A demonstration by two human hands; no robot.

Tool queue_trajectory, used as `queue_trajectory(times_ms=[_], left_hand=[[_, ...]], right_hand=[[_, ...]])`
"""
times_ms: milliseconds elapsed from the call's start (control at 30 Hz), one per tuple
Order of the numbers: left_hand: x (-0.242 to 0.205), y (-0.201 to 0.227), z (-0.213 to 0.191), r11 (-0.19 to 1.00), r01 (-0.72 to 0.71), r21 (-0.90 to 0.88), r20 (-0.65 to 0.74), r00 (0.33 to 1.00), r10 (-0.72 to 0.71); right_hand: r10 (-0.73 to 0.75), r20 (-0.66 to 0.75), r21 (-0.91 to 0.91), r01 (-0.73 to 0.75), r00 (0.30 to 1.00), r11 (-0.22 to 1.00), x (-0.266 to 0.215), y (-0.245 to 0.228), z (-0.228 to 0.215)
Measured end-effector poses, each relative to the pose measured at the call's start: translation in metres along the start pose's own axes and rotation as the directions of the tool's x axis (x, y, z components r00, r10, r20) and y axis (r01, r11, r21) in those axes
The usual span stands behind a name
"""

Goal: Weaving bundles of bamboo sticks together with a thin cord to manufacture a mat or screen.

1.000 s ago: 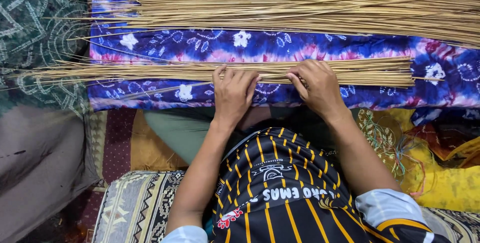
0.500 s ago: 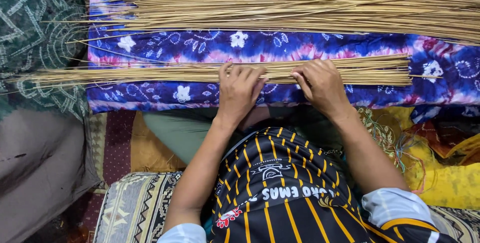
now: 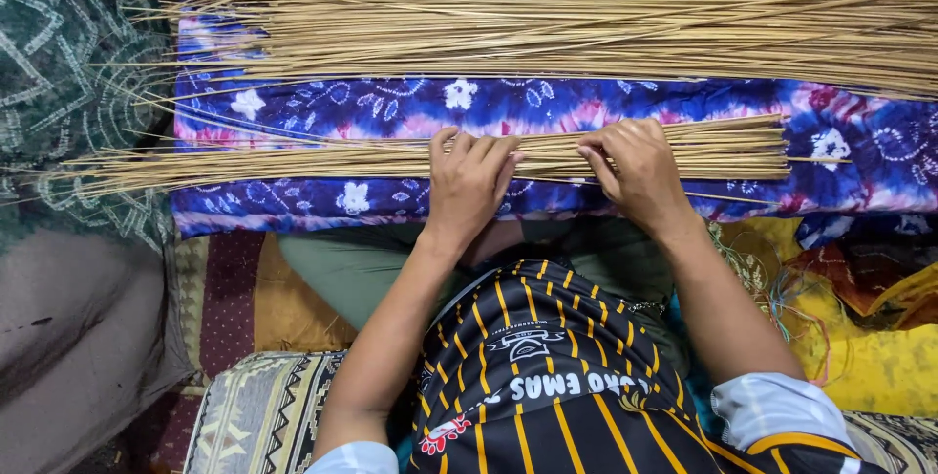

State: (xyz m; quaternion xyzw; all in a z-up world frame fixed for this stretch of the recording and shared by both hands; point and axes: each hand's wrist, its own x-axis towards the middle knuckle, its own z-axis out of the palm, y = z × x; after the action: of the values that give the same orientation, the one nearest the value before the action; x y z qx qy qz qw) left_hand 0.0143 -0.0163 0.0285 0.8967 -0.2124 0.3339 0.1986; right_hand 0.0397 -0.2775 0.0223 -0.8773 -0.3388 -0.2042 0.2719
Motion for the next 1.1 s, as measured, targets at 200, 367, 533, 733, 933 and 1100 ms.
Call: queue_trajectory(times_ms=[200,367,533,733,933,1100], left_hand=[[0.009,0.010,0.019,0.997,-0.071,-0.021,-0.037,0.997,0.070],[0.015,0.007,0.017,0.996,-0.086,0.022,-0.039,0.995,0.086],[0.023,0.011,0.013,0.998,-0.068,0.018,-0.022,0.997,0.069],[0.042,0.019,0.008,0.989,-0.144,0.040,-0.046,0.988,0.146],[0.044,0.018,0.014,0.977,-0.187,0.102,-0.056,0.980,0.193],[0.043,0.024,0.014,0.977,-0.178,0.121,-0.023,0.983,0.182]], right_hand=[[0.003,-0.003,0.011,-0.003,1.000,1.000,0.000,0.000,-0.004],[0.019,-0.021,0.002,-0.019,1.000,1.000,-0.003,0.009,-0.020],[0.060,-0.053,0.002,-0.060,0.997,0.998,-0.013,0.027,-0.027],[0.075,-0.100,0.060,-0.069,0.992,0.996,-0.016,0.037,-0.029],[0.129,-0.128,0.101,-0.116,0.983,0.988,-0.020,0.027,-0.039],[0.232,-0.147,0.200,-0.201,0.962,0.959,-0.046,0.045,-0.034]])
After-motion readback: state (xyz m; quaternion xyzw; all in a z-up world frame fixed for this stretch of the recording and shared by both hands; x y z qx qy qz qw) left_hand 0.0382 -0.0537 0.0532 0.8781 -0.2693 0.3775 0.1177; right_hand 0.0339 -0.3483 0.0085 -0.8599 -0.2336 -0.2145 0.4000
